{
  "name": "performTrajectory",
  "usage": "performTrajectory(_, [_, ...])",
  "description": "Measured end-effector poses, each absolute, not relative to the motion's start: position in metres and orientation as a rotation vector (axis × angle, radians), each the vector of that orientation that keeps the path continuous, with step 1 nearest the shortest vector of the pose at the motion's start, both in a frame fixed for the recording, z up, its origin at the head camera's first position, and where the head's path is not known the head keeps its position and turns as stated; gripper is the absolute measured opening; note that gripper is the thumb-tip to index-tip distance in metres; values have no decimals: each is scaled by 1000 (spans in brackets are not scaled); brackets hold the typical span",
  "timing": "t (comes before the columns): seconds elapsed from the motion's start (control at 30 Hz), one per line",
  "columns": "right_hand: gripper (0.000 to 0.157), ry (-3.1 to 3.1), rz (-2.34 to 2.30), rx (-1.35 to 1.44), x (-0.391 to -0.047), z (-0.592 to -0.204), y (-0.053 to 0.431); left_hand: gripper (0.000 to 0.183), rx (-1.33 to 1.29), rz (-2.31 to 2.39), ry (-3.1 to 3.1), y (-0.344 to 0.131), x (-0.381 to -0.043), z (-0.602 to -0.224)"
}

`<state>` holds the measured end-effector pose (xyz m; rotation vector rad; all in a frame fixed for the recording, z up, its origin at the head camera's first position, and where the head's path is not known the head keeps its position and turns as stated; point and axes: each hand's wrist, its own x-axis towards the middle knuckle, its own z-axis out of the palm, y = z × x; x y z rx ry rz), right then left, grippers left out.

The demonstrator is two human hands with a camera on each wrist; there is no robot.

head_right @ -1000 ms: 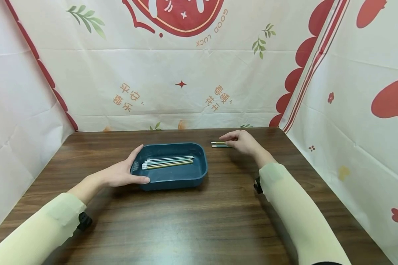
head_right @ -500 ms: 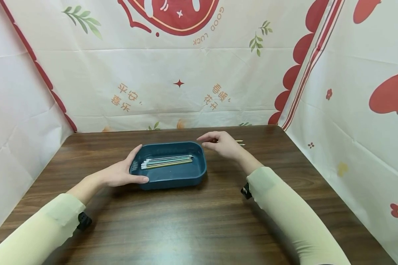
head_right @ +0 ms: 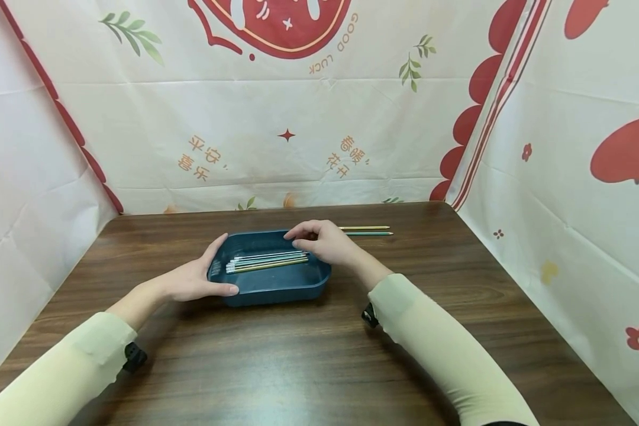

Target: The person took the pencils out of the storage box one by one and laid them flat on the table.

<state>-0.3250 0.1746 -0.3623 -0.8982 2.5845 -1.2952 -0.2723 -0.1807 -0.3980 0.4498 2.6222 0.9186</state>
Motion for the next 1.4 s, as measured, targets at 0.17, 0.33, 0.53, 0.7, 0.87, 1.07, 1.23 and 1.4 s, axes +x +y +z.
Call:
performTrajectory(0.17, [24, 2578, -1216, -948, -326, -365, 154, 137, 442, 912, 2626, -183, -272, -399])
performTrajectory(0.33, [24, 2559, -1202, -974, -325, -370, 140, 136, 435, 916, 2626, -183, -272, -399])
performTrajectory(0.53, [23, 2599, -1168, -943, -324, -378, 138, 135, 446, 909, 2630, -180, -272, -396])
performTrajectory(0.7, [24, 2607, -1066, -969, -325, -381, 136, 136, 450, 900, 2640, -182, -271, -394])
performTrajectory(0.87, [25, 2634, -957, -951, -326, -381, 134, 133, 451, 917, 2635, -182, -271, -394])
performTrajectory(1.07, [28, 2652, -807, -954, -326, -384, 131, 134, 452, 940, 2628, -182, -270, -397])
performTrajectory(1.23, [35, 2623, -719, -965, -325, -385, 130, 134, 464, 955, 2616, -182, -271, -399])
performTrajectory(1.4, [38, 2597, -654, -989, -325, -384, 129, 134, 465, 964, 2613, -182, -271, -400])
